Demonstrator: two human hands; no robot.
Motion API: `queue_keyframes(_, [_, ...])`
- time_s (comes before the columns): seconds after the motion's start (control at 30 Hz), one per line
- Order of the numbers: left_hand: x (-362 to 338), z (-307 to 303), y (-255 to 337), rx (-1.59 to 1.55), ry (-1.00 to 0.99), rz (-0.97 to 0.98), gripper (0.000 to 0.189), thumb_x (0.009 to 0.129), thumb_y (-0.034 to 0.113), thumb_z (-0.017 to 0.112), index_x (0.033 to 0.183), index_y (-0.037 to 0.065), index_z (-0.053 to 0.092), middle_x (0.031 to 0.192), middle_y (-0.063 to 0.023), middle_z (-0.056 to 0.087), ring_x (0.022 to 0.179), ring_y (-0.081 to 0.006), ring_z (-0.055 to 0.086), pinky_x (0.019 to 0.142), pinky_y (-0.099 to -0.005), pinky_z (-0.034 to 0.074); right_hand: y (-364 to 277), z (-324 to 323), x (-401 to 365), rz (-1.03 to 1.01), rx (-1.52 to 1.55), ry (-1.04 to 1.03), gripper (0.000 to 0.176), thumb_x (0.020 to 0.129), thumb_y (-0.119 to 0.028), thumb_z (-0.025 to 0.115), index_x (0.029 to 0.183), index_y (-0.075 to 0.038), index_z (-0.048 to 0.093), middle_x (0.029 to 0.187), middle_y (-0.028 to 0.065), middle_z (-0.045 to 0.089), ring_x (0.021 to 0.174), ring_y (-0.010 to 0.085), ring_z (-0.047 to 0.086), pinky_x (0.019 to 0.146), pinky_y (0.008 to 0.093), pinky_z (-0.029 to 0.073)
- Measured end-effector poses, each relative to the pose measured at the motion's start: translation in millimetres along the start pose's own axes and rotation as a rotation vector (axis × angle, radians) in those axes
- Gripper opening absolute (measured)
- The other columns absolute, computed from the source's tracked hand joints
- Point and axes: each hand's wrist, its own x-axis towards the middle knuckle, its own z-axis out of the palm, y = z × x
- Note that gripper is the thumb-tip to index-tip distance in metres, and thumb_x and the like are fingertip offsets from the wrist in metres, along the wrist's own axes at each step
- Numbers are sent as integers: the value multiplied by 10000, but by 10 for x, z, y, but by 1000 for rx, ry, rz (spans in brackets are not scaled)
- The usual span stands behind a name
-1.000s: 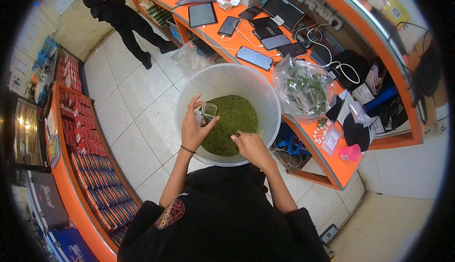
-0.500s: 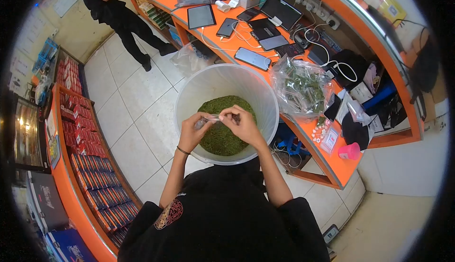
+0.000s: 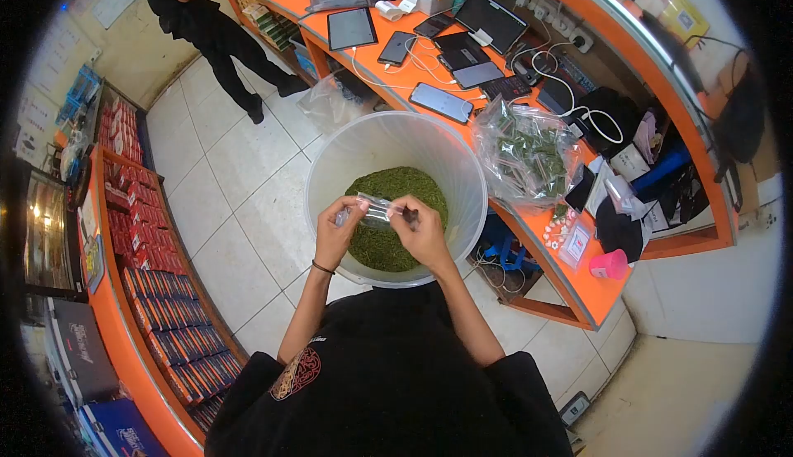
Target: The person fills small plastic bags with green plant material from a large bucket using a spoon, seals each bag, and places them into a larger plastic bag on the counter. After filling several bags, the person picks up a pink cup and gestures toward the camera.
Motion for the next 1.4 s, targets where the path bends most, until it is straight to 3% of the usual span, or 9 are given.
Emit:
queue_keyframes(0.13, [-9,30,91,-50,18,-22,157,911,161,689,942,7,685,860,9,645,801,-56,547,732,-219,440,-36,14,-13,-59,-76,5,42,895,-35,618,888,5,624,761,-10,574,671,35,494,572,207,392])
queue_keyframes(0.23, [-21,39,149,-83,42,-36,143,911,148,686,939,8,685,849,14,644,771,-45,539,701,-205,432,44,-21,6,95,111,-36,47,898,-41,620,886,4,625,778,-7,578,680,37,502,573,209,401])
queue_keyframes(0.4, [-37,36,126,-33,-84,-40,110,901,108,687,940,4,684,832,23,642,750,-37,531,678,-193,425,20,80,53,-229,-62,-33,68,875,-59,640,891,6,631,743,49,587,630,70,500,556,235,379])
queue_keyframes(0.57, [-73,37,227,-7,-126,-7,95,888,84,692,932,0,687,804,19,642,741,-38,538,677,-196,427,-77,18,19,-226,-172,-60,76,865,-75,642,863,0,635,733,53,584,581,91,494,533,250,380])
queue_keyframes(0.93, [50,-28,155,108,222,116,124,893,108,688,943,-6,689,813,-8,661,769,-66,569,729,-224,456,12,-150,-204,-52,-266,-106,87,874,-91,632,868,-4,637,749,42,609,666,102,542,616,259,435])
queue_keyframes(1.13, [89,24,129,215,52,101,162,888,113,690,1007,4,684,883,-66,708,834,-118,635,788,-284,495,128,-142,-138,-80,-198,-95,85,863,-91,618,861,-6,613,688,34,571,594,77,519,557,256,424])
queue_keyframes(1.2, [69,23,37,277,-39,97,225,862,137,716,1051,21,681,936,-124,721,881,-198,684,821,-323,507,134,-170,-96,-103,-147,-69,89,870,-98,611,860,-11,615,688,26,578,599,70,518,558,255,423])
queue_keyframes(1.33, [147,-114,68,430,-175,72,214,864,147,686,1048,38,697,996,-169,711,957,-282,690,852,-366,516,352,-376,36,90,-179,114,109,892,-122,606,865,-21,633,670,13,593,592,58,521,557,247,422])
queue_keyframes(1.4, [290,-103,26,867,-505,-89,239,854,206,680,1009,27,713,1040,-141,710,943,-289,692,864,-380,529,427,-419,92,118,-161,217,117,898,-131,608,866,-23,639,662,15,597,586,58,523,556,245,422])
